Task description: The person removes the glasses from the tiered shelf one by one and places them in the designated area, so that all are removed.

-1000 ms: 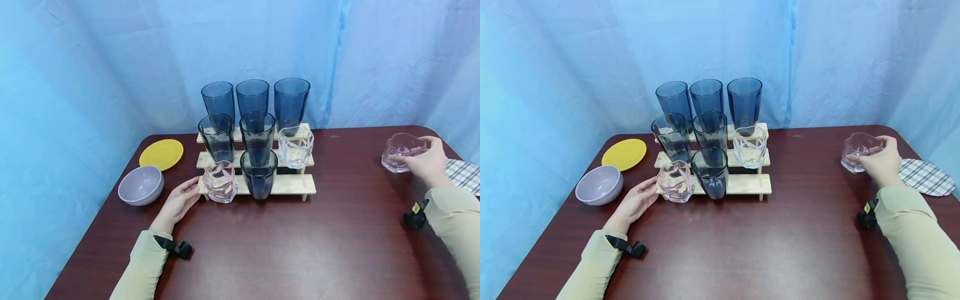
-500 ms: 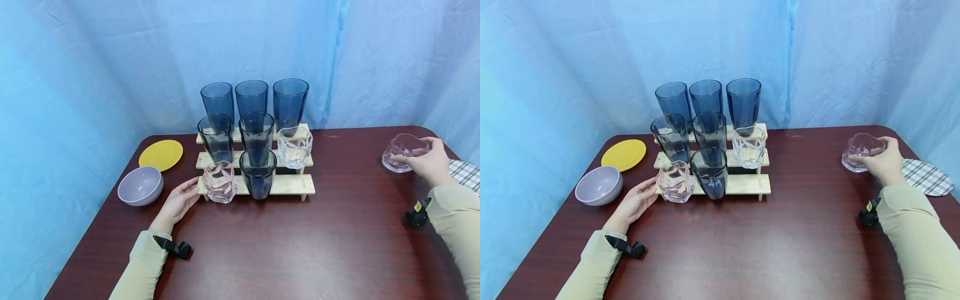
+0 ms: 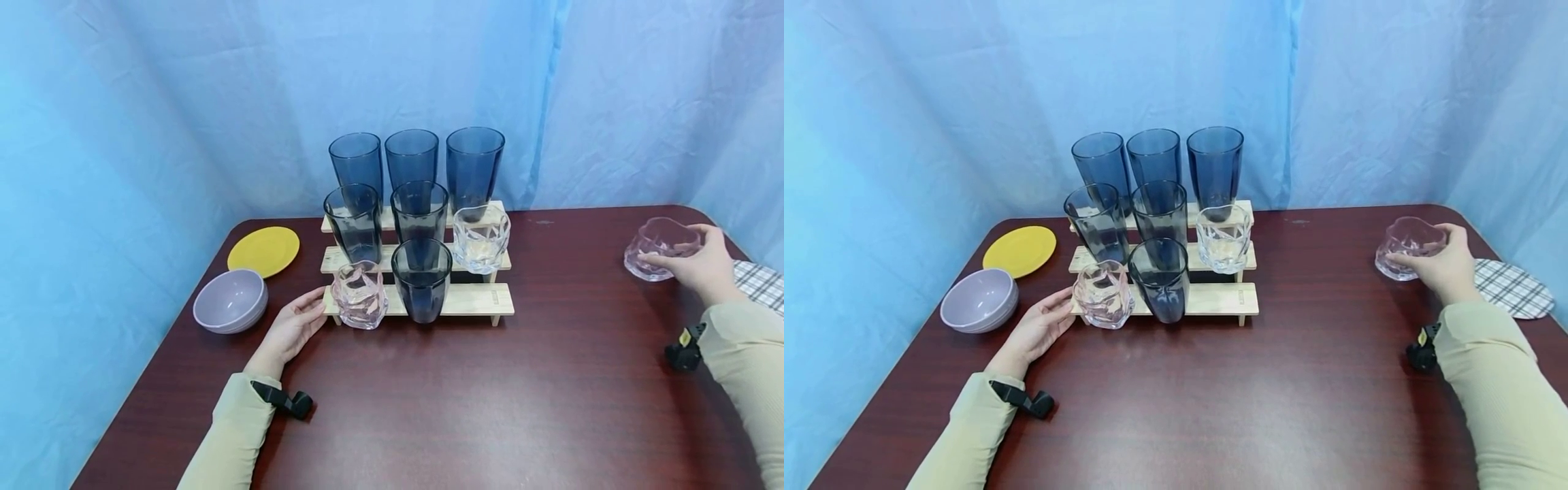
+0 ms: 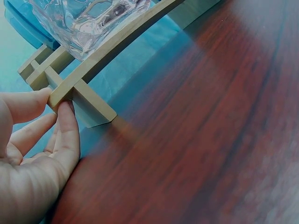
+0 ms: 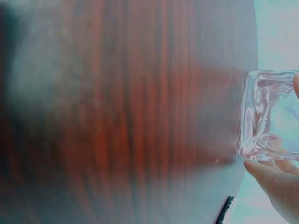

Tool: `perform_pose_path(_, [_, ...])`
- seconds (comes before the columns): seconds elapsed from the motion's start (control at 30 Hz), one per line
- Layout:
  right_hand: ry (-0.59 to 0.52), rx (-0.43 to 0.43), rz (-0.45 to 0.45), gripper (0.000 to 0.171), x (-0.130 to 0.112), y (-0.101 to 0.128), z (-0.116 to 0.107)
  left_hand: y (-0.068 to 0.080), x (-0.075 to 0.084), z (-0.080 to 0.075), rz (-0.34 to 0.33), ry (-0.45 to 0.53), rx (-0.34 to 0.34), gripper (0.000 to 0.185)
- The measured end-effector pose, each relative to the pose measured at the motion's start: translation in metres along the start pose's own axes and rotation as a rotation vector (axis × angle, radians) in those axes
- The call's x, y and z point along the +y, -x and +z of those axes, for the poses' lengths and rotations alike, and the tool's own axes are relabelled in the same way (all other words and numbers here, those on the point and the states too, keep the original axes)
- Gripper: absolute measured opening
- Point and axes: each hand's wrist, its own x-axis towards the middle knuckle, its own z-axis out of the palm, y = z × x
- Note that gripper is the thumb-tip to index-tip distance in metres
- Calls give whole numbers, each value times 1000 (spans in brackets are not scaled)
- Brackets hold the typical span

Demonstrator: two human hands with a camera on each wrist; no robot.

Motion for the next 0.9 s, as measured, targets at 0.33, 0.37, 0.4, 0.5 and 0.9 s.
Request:
perform_pose_path(0.33, [15,13,-24,102,4,-2,-1,-1,0,0,-14,-2,10,55])
perform_pose_path(0.37, [15,16,-13,104,8,-6,-1,0,0,0,-16,-2,10,55])
perform_pose_path(0.4, [23,26,-5,106,14,-11,0,0,0,0,-19,-3,10,55])
perform_pose_path(0.5, [45,48,-1,113,40,-32,4,0,-1,0,-26,-6,10,55])
perform_pose_path(0.9, [46,47,-66,104,-23,7,-12,0,-1,1,-13,-13,7,55])
